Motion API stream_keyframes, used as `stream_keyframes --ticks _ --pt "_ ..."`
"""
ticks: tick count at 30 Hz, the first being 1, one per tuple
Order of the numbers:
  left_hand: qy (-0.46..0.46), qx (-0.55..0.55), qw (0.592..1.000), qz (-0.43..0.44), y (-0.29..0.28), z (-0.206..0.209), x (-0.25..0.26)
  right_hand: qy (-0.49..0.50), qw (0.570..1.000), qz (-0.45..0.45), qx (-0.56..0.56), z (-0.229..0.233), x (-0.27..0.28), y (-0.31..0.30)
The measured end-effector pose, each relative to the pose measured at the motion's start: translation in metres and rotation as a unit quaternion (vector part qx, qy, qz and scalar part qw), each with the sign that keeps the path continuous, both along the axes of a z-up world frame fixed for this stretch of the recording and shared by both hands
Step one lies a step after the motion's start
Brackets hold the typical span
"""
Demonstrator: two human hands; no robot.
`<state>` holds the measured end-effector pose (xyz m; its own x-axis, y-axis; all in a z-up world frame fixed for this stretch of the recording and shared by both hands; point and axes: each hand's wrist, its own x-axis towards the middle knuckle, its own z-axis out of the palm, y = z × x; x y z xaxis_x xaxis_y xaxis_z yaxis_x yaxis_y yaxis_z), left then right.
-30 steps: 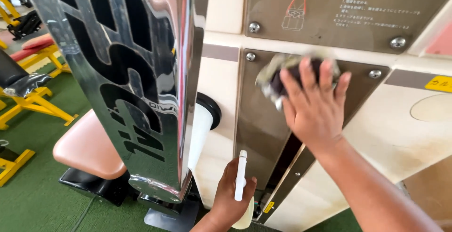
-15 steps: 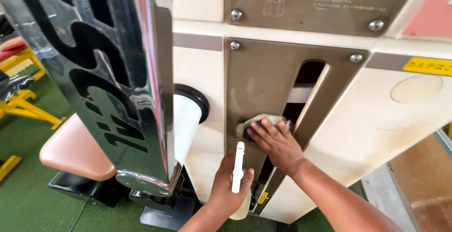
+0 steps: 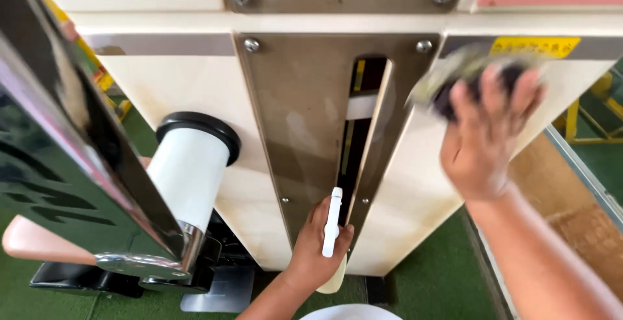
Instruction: Cleaning and wiping down various parts of a gym machine using a spray bottle and a cloth.
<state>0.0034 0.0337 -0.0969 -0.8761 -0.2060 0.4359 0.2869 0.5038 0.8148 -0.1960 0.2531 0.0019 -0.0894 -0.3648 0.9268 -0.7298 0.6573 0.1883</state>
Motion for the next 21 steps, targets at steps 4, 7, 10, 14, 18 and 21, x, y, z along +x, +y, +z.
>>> stream_keyframes --ticks 4,7,10,14,18,21 --pt "-0.117 0.037 0.992 -0.020 0.014 0.002 -0.004 0.020 0.998 -0.057 -0.014 0.028 -0.032 0.008" --pt "-0.018 -0.056 0.998 -0.016 0.017 -0.015 -0.005 -0.007 0.996 -0.073 0.047 -0.013 -0.059 -0.003" --pt "-0.060 -0.005 0.998 -0.012 0.020 -0.012 -0.004 0.002 0.990 -0.078 0.116 -0.063 -0.050 -0.003" --pt "-0.061 -0.011 0.998 0.001 0.026 -0.022 0.002 0.075 0.975 -0.058 0.200 -0.145 -0.052 0.004" --pt "-0.088 -0.007 0.996 0.015 0.035 -0.024 0.007 -0.103 0.875 -0.086 0.466 -0.188 -0.027 0.013" --pt "-0.059 -0.014 0.998 0.029 0.040 -0.028 0.015 -0.290 0.790 -0.001 0.540 -0.214 -0.006 0.012"
